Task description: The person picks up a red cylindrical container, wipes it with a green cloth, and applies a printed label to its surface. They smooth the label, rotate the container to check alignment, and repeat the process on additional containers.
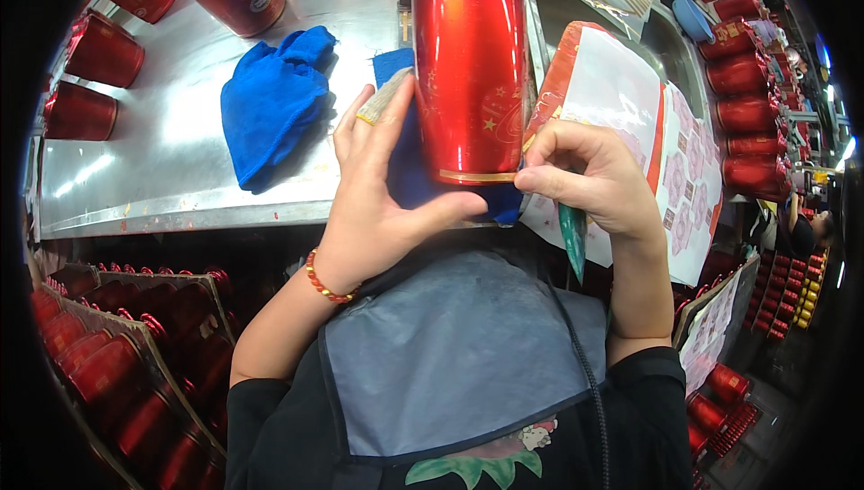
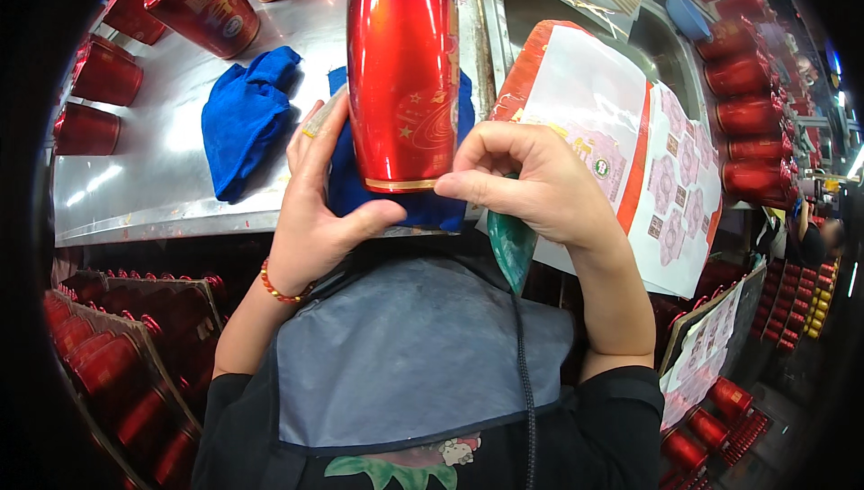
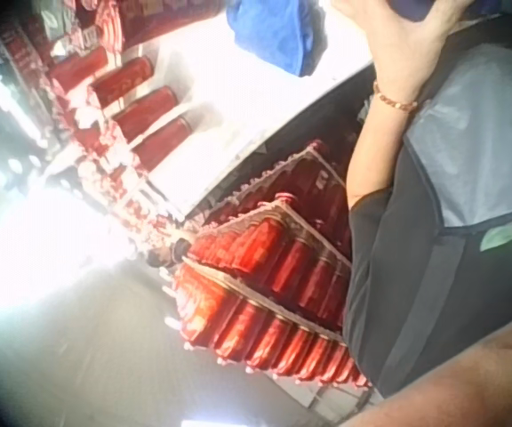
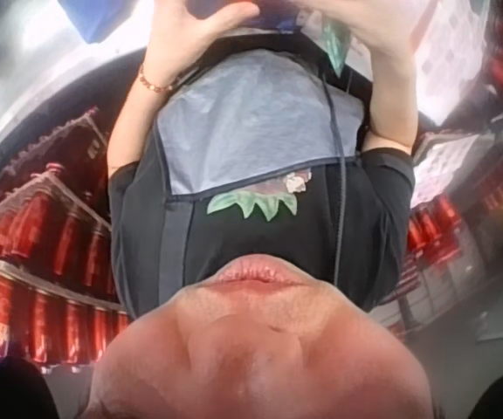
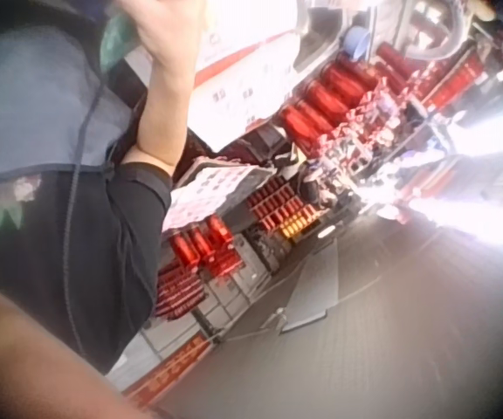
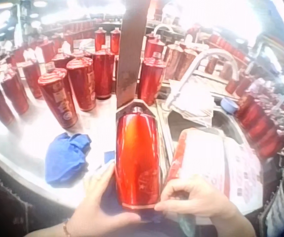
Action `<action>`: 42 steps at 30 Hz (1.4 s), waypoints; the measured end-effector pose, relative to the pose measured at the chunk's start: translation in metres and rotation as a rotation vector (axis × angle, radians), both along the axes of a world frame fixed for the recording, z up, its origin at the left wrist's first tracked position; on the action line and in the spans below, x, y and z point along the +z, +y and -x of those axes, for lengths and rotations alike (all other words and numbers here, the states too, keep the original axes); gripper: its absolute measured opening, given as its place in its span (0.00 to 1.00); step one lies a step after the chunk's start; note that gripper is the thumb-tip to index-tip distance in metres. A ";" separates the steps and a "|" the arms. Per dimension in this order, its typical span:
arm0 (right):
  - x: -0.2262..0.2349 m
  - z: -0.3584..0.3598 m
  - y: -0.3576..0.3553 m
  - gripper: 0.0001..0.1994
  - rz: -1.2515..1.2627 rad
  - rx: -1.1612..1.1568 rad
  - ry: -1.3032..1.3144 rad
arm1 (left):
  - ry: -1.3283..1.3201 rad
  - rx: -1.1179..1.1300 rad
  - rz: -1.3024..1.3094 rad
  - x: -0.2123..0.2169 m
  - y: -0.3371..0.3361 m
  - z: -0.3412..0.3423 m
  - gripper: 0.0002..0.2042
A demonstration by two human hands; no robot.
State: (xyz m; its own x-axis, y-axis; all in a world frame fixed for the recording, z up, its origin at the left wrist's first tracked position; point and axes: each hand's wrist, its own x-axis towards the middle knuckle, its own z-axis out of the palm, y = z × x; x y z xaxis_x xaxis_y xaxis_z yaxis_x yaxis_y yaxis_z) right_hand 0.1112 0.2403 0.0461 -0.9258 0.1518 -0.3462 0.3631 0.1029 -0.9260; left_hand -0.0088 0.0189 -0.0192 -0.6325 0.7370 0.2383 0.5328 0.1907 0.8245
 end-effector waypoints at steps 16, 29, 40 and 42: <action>-0.009 -0.003 0.000 0.08 0.086 -0.038 -0.020 | -0.199 -0.025 -0.102 -0.011 -0.001 -0.003 0.40; -0.013 -0.002 -0.002 0.08 0.122 -0.053 -0.026 | -0.172 -0.026 -0.093 -0.012 -0.002 -0.004 0.37; -0.016 -0.003 -0.003 0.06 0.073 -0.047 -0.005 | 0.703 -0.036 -0.309 -0.006 -0.015 -0.024 0.16; -0.015 -0.003 -0.003 0.06 0.075 -0.045 -0.003 | 0.854 -0.124 -0.265 -0.011 -0.011 -0.020 0.12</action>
